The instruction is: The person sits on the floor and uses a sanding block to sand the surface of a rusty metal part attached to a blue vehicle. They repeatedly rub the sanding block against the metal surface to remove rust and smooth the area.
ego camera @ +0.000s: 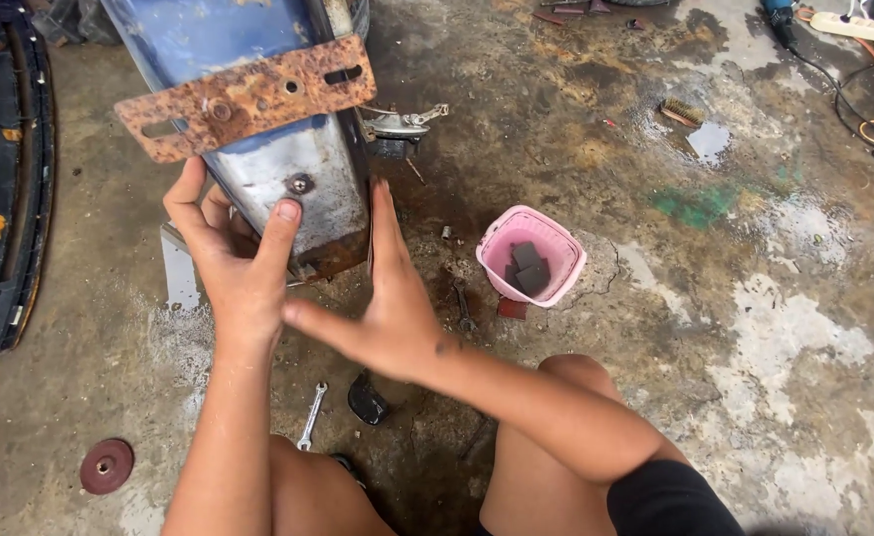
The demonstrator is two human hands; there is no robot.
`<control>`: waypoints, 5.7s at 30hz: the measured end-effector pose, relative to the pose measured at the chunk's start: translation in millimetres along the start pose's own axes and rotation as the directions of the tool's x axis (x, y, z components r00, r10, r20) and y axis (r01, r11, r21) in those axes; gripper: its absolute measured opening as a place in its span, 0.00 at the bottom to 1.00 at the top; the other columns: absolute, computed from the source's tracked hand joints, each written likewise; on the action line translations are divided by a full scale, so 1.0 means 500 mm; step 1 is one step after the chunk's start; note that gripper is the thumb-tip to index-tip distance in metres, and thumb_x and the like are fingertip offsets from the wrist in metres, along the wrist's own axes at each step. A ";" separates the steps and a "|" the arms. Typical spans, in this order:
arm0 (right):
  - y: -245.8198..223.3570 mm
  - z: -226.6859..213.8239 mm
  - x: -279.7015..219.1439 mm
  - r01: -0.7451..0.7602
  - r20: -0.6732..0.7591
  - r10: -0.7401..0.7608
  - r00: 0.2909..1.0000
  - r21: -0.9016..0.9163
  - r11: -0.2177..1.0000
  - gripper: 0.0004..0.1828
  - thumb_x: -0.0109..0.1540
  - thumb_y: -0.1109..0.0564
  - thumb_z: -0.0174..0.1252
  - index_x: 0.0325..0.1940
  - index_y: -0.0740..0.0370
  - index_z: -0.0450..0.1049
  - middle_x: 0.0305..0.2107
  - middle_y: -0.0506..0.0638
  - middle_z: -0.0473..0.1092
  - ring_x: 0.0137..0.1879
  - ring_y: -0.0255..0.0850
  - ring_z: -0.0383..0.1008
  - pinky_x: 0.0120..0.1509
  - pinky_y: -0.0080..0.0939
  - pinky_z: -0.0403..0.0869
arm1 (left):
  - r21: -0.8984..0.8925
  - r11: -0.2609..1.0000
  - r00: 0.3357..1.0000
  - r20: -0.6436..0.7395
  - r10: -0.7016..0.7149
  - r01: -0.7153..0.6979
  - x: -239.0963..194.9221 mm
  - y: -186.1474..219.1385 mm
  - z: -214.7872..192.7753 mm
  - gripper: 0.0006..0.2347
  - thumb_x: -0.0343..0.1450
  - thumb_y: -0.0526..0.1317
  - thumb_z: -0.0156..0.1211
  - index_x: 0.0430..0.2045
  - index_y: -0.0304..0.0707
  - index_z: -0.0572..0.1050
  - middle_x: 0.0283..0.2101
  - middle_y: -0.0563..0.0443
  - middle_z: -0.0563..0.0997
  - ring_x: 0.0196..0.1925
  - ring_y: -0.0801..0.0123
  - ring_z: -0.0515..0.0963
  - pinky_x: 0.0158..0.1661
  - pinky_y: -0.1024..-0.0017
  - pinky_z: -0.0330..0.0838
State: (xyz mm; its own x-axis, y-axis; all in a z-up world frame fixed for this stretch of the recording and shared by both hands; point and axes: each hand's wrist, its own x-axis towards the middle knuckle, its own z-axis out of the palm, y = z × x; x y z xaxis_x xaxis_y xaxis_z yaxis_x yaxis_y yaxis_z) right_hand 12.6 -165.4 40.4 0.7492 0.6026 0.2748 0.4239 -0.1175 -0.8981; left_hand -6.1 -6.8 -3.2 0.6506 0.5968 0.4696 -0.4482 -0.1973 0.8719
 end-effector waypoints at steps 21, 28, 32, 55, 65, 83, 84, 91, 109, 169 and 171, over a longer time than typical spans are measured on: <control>0.048 0.030 -0.013 0.124 -0.093 -0.127 0.988 -0.030 0.992 0.63 0.58 0.38 0.61 0.77 0.71 0.29 0.76 0.71 0.32 0.83 0.59 0.35 0.85 0.56 0.44 | -0.047 0.999 1.000 0.010 0.018 -0.017 0.001 -0.011 -0.006 0.29 0.74 0.35 0.67 0.66 0.48 0.53 0.56 0.46 0.72 0.49 0.72 0.76 0.51 0.74 0.72; 0.042 0.035 -0.042 0.082 -0.005 -0.083 0.997 -0.065 0.994 0.67 0.56 0.38 0.63 0.75 0.72 0.24 0.75 0.72 0.22 0.83 0.60 0.23 0.85 0.55 0.36 | -0.045 0.999 0.999 0.045 0.024 -0.022 -0.002 0.011 -0.003 0.27 0.75 0.35 0.65 0.65 0.48 0.53 0.56 0.47 0.72 0.52 0.70 0.76 0.54 0.72 0.71; 0.028 0.018 -0.029 0.081 -0.039 -0.082 0.996 -0.035 0.996 0.64 0.57 0.37 0.61 0.76 0.72 0.26 0.76 0.70 0.29 0.83 0.58 0.32 0.84 0.54 0.41 | -0.049 0.998 0.999 0.032 0.028 -0.026 -0.001 0.013 0.003 0.28 0.75 0.35 0.66 0.65 0.47 0.53 0.58 0.45 0.72 0.52 0.69 0.76 0.54 0.71 0.73; 0.020 0.001 -0.004 0.112 0.064 -0.107 0.992 -0.077 0.991 0.73 0.51 0.31 0.62 0.76 0.67 0.19 0.76 0.69 0.19 0.83 0.60 0.20 0.85 0.60 0.35 | -0.030 0.999 1.000 0.026 0.014 -0.013 0.000 0.020 0.008 0.28 0.74 0.34 0.66 0.63 0.47 0.53 0.55 0.45 0.72 0.52 0.70 0.76 0.53 0.73 0.72; 0.018 -0.003 0.020 0.111 0.016 -0.111 0.994 -0.033 0.993 0.67 0.56 0.29 0.56 0.77 0.66 0.23 0.77 0.67 0.24 0.84 0.58 0.26 0.85 0.59 0.39 | -0.056 0.998 0.996 0.079 0.035 -0.030 -0.001 0.015 -0.005 0.29 0.75 0.33 0.65 0.64 0.46 0.51 0.59 0.43 0.70 0.56 0.67 0.74 0.57 0.71 0.71; -0.012 -0.019 0.053 0.096 0.000 -0.096 0.995 -0.001 0.995 0.62 0.58 0.33 0.54 0.76 0.70 0.26 0.76 0.68 0.28 0.83 0.57 0.29 0.83 0.56 0.41 | -0.055 0.997 0.998 0.038 0.049 -0.047 0.000 0.015 0.011 0.28 0.73 0.32 0.65 0.63 0.46 0.52 0.59 0.43 0.70 0.57 0.67 0.73 0.56 0.70 0.70; -0.009 -0.020 0.069 0.101 -0.030 -0.101 0.994 0.000 0.995 0.60 0.59 0.35 0.54 0.77 0.70 0.29 0.77 0.68 0.33 0.83 0.56 0.36 0.83 0.54 0.46 | -0.086 0.995 0.998 0.033 0.049 -0.046 0.003 0.014 0.012 0.28 0.74 0.31 0.64 0.63 0.47 0.53 0.59 0.43 0.70 0.57 0.68 0.73 0.56 0.70 0.70; -0.015 -0.005 0.046 0.178 -0.016 -0.183 0.983 -0.177 0.968 0.66 0.57 0.27 0.50 0.76 0.74 0.25 0.75 0.74 0.25 0.83 0.63 0.26 0.85 0.61 0.36 | 0.002 0.993 0.991 0.075 0.114 -0.115 0.003 0.008 0.001 0.28 0.73 0.32 0.63 0.64 0.42 0.51 0.63 0.38 0.69 0.62 0.62 0.72 0.59 0.67 0.71; -0.069 -0.035 0.099 0.163 -0.084 -0.175 0.981 -0.134 0.977 0.61 0.52 0.23 0.44 0.74 0.68 0.41 0.71 0.64 0.52 0.79 0.59 0.53 0.80 0.75 0.45 | 0.042 0.998 0.997 0.065 0.051 -0.054 -0.006 -0.019 -0.018 0.28 0.77 0.26 0.58 0.68 0.48 0.51 0.63 0.35 0.67 0.57 0.63 0.72 0.55 0.66 0.70; -0.071 -0.009 0.068 -0.008 -0.008 0.007 1.000 -0.194 0.981 0.61 0.59 0.26 0.39 0.76 0.74 0.26 0.76 0.68 0.27 0.83 0.58 0.27 0.82 0.58 0.36 | -0.057 0.998 0.999 0.040 -0.017 0.019 -0.003 0.004 -0.007 0.30 0.75 0.27 0.62 0.68 0.50 0.53 0.60 0.44 0.70 0.53 0.71 0.74 0.55 0.72 0.72; -0.068 0.000 0.048 0.080 0.065 -0.065 0.996 -0.265 0.961 0.61 0.62 0.30 0.44 0.75 0.73 0.20 0.75 0.69 0.18 0.82 0.60 0.18 0.84 0.59 0.31 | -0.060 0.998 0.998 0.062 0.011 -0.007 -0.001 0.004 -0.008 0.28 0.75 0.33 0.64 0.66 0.49 0.52 0.61 0.41 0.69 0.55 0.64 0.75 0.55 0.69 0.73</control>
State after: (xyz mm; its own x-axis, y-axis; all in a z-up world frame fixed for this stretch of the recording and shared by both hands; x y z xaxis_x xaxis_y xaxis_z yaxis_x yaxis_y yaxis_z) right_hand 16.0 -147.0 77.3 0.6858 0.6588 0.3094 0.6017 -0.2739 -0.7503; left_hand -9.8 -4.4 -2.5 0.6824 0.5454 0.4866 -0.4887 -0.1545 0.8586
